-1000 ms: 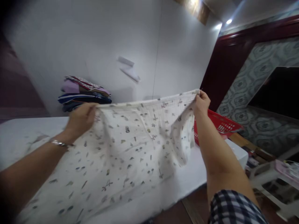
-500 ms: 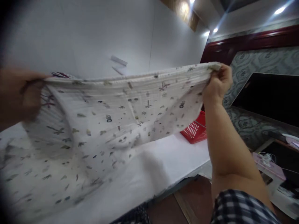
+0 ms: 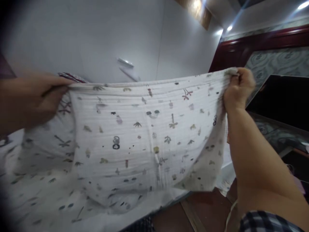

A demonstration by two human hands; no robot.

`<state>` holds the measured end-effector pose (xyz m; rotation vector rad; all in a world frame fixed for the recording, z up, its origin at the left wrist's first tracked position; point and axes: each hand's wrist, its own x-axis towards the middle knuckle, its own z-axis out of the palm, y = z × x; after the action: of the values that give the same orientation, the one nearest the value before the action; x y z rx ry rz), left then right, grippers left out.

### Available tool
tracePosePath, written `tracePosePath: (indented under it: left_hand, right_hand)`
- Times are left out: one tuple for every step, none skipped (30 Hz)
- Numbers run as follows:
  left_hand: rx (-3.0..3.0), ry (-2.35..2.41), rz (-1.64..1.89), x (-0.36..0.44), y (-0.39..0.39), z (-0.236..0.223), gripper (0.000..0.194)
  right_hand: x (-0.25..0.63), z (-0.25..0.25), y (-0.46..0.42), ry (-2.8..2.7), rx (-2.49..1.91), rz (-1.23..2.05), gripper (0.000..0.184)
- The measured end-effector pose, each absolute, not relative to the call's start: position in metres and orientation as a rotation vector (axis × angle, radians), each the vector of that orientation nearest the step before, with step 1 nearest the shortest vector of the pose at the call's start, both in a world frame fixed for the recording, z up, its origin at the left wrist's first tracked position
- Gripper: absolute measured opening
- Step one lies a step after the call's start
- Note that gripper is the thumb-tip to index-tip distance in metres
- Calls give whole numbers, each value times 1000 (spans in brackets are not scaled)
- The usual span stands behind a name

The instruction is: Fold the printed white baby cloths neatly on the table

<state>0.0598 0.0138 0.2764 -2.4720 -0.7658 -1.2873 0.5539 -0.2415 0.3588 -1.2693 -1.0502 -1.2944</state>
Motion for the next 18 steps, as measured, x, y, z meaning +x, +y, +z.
tracePosePath:
  left_hand:
    - [-2481, -729, -1271, 68, 21, 272, 42]
    - [-2504, -693, -1239, 77, 31, 266, 41]
    - [-2546, -664, -1192, 87, 43, 258, 40]
    - [-2605, -651, -1121, 97, 58, 248, 39]
    - [-2663, -680, -1029, 108, 74, 236, 37]
    - [-2711, -729, -935, 120, 91, 223, 35]
    - [-2769, -782, -809, 133, 108, 208, 33]
    - [-2799, -856, -710, 146, 124, 192, 31]
    - [-2829, -923, -614, 160, 139, 174, 30]
    - [-2860, -981, -504, 173, 152, 155, 30]
    - [-2867, -1063, -434, 185, 165, 135, 31]
    - [-2897, -1099, -355, 197, 175, 115, 33]
    - [-2915, -1163, -276, 207, 184, 95, 35]
    - [-2926, -1227, -193, 216, 191, 76, 37]
    - [-2934, -1275, -112, 223, 197, 59, 39]
    - [-2933, -1314, -40, 229, 201, 43, 40]
    - [-2927, -1337, 11, 234, 203, 29, 41]
    - [-2915, -1351, 38, 237, 205, 18, 41]
  right_hand:
    - [557, 348, -229, -1051, -1337, -1249, 16]
    - [561, 337, -215, -1056, -1399, -1190, 18]
    - [565, 323, -201, -1064, -1451, -1123, 21]
    - [571, 309, -186, -1073, -1495, -1053, 23]
    - [578, 293, -170, -1084, -1541, -984, 25]
    - [587, 275, -153, -1090, -1589, -919, 25]
    - [596, 257, -136, -1090, -1645, -853, 25]
    - [605, 238, -119, -1081, -1712, -777, 24]
    - [614, 218, -103, -1071, -1799, -692, 25]
    - [622, 197, -87, -1057, -1906, -598, 26]
    - [629, 177, -71, -1034, -2022, -506, 28]
    - [634, 157, -57, -1008, -2126, -429, 30]
    - [638, 139, -43, -988, -2196, -373, 32]
    - [641, 121, -31, -974, -2260, -330, 33]
    - [643, 105, -20, -971, -2322, -294, 35]
    - [645, 91, -11, -977, -2379, -258, 36]
    - [646, 79, -3, -982, -2446, -220, 37]
    - [647, 68, 3, -989, -2520, -181, 38]
